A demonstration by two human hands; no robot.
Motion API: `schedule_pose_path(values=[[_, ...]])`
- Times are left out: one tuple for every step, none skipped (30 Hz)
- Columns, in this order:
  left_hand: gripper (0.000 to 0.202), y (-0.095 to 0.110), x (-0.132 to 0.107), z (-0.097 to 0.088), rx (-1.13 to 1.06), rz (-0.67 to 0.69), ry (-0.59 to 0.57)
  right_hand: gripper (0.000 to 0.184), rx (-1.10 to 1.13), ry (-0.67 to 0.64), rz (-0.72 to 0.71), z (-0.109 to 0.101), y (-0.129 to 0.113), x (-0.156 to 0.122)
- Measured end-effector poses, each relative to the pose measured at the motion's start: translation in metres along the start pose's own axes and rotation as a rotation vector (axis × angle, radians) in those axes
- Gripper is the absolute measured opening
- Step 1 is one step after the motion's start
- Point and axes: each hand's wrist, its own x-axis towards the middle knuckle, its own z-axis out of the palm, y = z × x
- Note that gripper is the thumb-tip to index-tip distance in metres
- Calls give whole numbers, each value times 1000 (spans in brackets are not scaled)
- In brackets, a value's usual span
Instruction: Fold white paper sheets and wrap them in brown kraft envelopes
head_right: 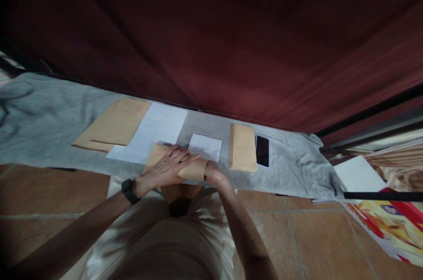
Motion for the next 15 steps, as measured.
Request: schedule_pose_path(values=[[98,0,0,-2,0,-1,3,27,33,-21,21,-1,-3,-2],[97,1,0,-3,2,-2,5,27,72,-43,43,-2,-8,-6],[97,1,0,-5,5,-4,7,28,113,-63,62,-3,-12,-9],[97,2,0,-6,9,-7,8,28,150,-80,74,-5,-17,-13],[96,3,-1,-7,13,-11,9,29,184,-93,82,-6,-21,-17],[96,4,-1,-8,17,-16,10,28,216,-105,86,-7,-26,-22],[96,4,-2,-9,20,-22,11,28,248,-114,88,-9,-30,-25],[96,5,-2,-9,23,-28,12,28,275,-121,87,-11,-33,-29],[96,6,-3,-10,25,-34,12,28,304,-126,87,-13,-35,-32],[96,6,-4,-11,25,-40,11,29,338,-124,90,-15,-37,-34],[96,5,-5,-12,24,-43,10,30,377,-110,97,-17,-38,-36],[96,5,-5,-13,24,-47,10,31,419,-85,104,-18,-38,-37],[96,3,-5,-14,27,-53,13,33,458,-52,112,-19,-39,-37],[95,2,-5,-16,35,-61,17,35,497,-15,116,-19,-40,-37],[94,0,-5,-17,45,-69,23,38,533,16,116,-19,-40,-38]])
